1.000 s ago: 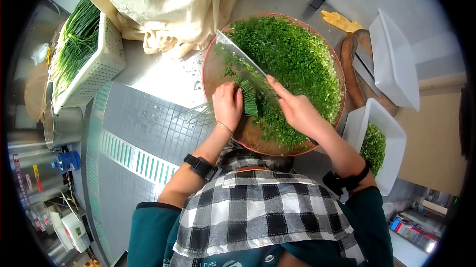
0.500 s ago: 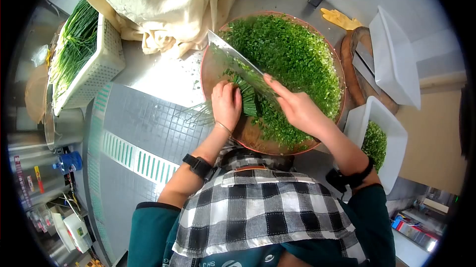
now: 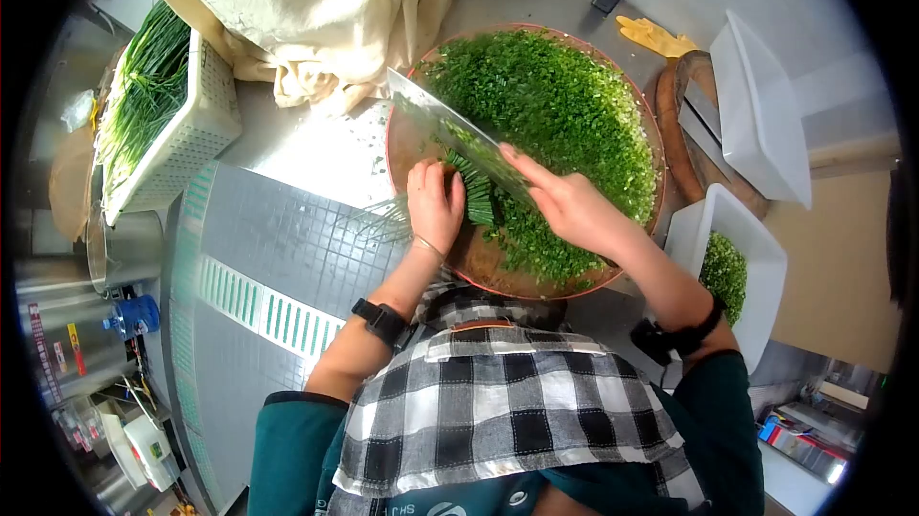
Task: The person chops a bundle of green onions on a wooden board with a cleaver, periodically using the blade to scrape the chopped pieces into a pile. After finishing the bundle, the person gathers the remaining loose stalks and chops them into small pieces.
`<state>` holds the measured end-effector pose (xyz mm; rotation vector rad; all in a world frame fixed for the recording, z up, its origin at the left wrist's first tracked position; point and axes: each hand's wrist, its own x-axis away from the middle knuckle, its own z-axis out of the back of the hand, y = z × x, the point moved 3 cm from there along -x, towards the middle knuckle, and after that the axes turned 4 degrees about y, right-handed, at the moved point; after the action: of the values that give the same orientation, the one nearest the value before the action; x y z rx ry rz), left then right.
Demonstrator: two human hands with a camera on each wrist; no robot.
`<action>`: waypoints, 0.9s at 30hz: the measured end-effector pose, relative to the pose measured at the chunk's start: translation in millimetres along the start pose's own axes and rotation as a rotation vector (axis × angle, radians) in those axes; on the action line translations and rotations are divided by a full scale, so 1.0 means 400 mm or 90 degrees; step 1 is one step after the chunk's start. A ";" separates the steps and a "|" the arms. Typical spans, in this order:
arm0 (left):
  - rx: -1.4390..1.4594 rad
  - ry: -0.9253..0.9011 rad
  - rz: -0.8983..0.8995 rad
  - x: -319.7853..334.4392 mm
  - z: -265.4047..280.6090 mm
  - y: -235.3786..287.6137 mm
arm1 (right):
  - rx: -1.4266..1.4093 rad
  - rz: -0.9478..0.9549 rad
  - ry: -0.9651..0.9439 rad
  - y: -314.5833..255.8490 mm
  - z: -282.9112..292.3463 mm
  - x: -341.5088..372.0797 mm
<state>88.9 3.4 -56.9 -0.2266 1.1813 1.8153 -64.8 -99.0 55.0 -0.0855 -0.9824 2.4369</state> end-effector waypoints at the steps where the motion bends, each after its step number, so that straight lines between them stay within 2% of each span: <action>1: 0.002 0.017 0.001 -0.003 0.000 0.002 | -0.009 0.050 0.003 0.003 0.010 0.017; 2: 0.002 0.017 0.002 -0.002 -0.002 0.000 | -0.019 0.099 0.006 0.002 0.015 0.026; 3: 0.001 -0.005 0.003 0.000 -0.003 -0.004 | -0.019 0.098 0.006 0.001 0.010 0.018; 5: -0.001 -0.029 0.004 0.006 -0.005 -0.008 | -0.009 0.013 -0.068 0.012 -0.032 -0.023; 6: 0.007 -0.030 0.001 0.008 -0.004 -0.007 | 0.006 0.072 -0.011 0.043 -0.082 -0.055; 9: -0.003 -0.050 -0.004 0.001 0.001 -0.005 | 0.007 0.013 -0.054 0.009 -0.070 -0.088; 10: -0.017 -0.073 -0.002 0.001 0.001 -0.002 | 0.007 0.041 -0.017 0.012 -0.054 -0.083; 13: -0.018 -0.021 -0.016 -0.003 0.040 0.018 | 0.000 0.017 0.018 0.006 -0.026 -0.031; 14: -0.019 -0.021 -0.014 0.007 0.047 0.019 | -0.006 0.047 0.039 0.003 -0.014 -0.007; 16: -0.001 0.027 -0.006 0.021 0.057 0.017 | -0.003 0.030 0.009 -0.023 0.022 0.037; 19: -0.015 -0.024 -0.050 0.031 0.038 0.003 | 0.001 0.009 -0.043 -0.007 0.016 0.058; 21: -0.017 -0.032 -0.045 0.035 0.032 -0.003 | 0.030 0.075 -0.043 0.021 -0.035 0.023; 22: -0.019 -0.039 -0.043 0.035 0.031 -0.005 | -0.022 0.102 0.006 0.023 -0.065 -0.013; 27: -0.018 -0.049 -0.042 0.044 0.034 -0.010 | 0.012 0.039 -0.013 0.014 -0.071 -0.044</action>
<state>86.4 25.0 -62.5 -0.2082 1.0834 1.7677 -45.0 -92.8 28.1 -0.0855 -0.9790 2.5074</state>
